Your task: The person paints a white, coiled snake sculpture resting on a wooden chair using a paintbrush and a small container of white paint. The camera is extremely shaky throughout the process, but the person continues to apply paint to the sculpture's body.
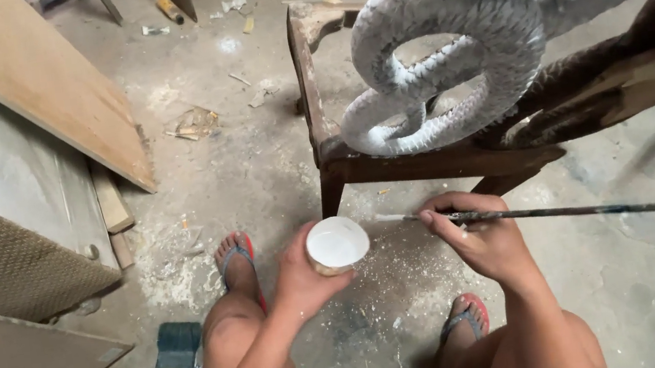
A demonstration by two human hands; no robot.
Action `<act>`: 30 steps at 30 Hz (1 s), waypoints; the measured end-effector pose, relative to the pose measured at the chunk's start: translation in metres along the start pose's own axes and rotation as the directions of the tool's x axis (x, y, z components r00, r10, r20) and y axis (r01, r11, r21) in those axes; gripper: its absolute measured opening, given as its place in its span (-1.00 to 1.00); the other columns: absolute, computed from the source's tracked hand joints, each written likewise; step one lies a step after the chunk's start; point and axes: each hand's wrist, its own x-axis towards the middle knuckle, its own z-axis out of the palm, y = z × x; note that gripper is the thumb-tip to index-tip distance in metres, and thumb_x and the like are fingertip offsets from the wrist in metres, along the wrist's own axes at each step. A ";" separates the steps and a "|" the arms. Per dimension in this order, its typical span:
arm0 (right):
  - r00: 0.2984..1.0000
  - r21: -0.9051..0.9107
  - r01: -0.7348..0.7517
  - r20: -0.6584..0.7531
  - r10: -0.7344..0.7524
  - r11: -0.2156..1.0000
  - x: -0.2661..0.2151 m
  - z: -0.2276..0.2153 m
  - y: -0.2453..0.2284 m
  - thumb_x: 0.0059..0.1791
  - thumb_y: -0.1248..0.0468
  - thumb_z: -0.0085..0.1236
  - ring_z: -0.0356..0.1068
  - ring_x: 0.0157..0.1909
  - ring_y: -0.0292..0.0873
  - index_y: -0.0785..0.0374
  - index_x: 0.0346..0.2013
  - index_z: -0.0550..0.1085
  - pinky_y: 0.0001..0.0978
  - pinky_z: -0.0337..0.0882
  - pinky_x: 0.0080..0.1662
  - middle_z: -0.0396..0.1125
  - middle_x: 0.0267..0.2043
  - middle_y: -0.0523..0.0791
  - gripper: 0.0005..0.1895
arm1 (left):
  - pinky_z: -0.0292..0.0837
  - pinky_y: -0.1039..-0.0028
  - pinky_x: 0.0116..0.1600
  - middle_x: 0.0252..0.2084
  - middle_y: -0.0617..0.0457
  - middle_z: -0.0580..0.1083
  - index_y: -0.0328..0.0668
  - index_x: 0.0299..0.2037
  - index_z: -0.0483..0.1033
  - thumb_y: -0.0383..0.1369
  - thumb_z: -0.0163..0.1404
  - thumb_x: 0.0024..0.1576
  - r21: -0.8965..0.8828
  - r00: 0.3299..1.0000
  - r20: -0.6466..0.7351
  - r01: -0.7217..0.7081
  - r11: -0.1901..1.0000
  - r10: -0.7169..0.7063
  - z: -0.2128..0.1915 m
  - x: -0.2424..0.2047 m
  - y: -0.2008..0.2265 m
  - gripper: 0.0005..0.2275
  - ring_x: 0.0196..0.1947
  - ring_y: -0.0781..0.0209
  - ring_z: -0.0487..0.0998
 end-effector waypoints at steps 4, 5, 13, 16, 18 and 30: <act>0.999 -0.046 -0.035 0.005 0.035 0.998 -0.001 0.005 0.000 -0.07 0.15 0.34 0.19 -0.54 -0.36 0.08 -0.43 0.68 -0.47 0.27 -0.42 0.44 -0.68 -0.14 -0.89 | 0.35 -0.05 0.30 0.06 -0.18 0.54 -0.17 0.15 0.46 -0.38 0.45 -0.43 0.018 0.997 0.075 -0.025 1.000 0.024 0.013 0.000 -0.009 -0.21 0.21 -0.30 0.48; 0.998 -0.048 -0.046 0.047 0.048 0.998 0.000 0.006 -0.003 -0.06 0.18 0.31 0.24 -0.53 -0.31 0.12 -0.42 0.66 -0.44 0.30 -0.40 0.45 -0.66 -0.11 -0.89 | 0.36 -0.03 0.30 0.05 -0.17 0.54 -0.16 0.15 0.46 -0.38 0.44 -0.40 0.016 0.994 0.097 -0.051 0.999 0.049 0.017 0.001 -0.007 -0.23 0.19 -0.27 0.50; 0.958 -0.207 0.048 0.286 0.014 0.977 0.002 0.035 -0.001 0.01 0.22 0.15 0.53 -0.39 0.14 0.28 -0.33 0.60 -0.10 0.47 -0.24 0.52 -0.46 0.11 -0.82 | 0.39 0.00 0.28 0.05 -0.16 0.53 -0.15 0.16 0.46 -0.31 0.41 -0.41 0.017 0.970 0.155 -0.192 0.981 0.187 0.035 0.003 -0.010 -0.22 0.15 -0.23 0.53; 0.968 -0.200 0.087 0.248 -0.035 0.976 -0.003 0.023 0.000 0.03 0.19 0.16 0.56 -0.30 0.21 0.26 -0.27 0.59 -0.03 0.51 -0.19 0.54 -0.42 0.12 -0.81 | 0.39 0.00 0.29 0.04 -0.16 0.54 -0.12 0.16 0.46 -0.29 0.42 -0.40 0.027 0.971 0.157 -0.189 0.982 0.182 0.031 0.000 -0.006 -0.22 0.14 -0.22 0.54; 0.990 -0.094 -0.066 0.120 0.077 0.993 -0.002 0.009 -0.001 -0.04 0.21 0.26 0.37 -0.53 -0.21 0.20 -0.39 0.63 -0.35 0.40 -0.36 0.47 -0.64 -0.04 -0.87 | 0.36 -0.01 0.31 0.05 -0.17 0.54 -0.17 0.14 0.46 -0.36 0.42 -0.40 -0.038 0.981 0.135 -0.138 0.990 0.142 0.025 0.000 0.002 -0.24 0.16 -0.25 0.53; 0.974 0.276 -0.196 -0.054 0.219 0.941 0.007 0.005 0.055 -0.01 0.35 0.22 0.34 -0.63 -0.20 0.45 -0.41 0.57 -0.45 0.40 -0.46 0.38 -0.69 0.06 -0.83 | 0.34 0.00 0.34 0.04 -0.12 0.55 -0.12 0.14 0.47 -0.35 0.48 -0.42 0.010 0.998 0.052 -0.046 0.999 0.045 0.006 0.006 -0.003 -0.22 0.19 -0.20 0.51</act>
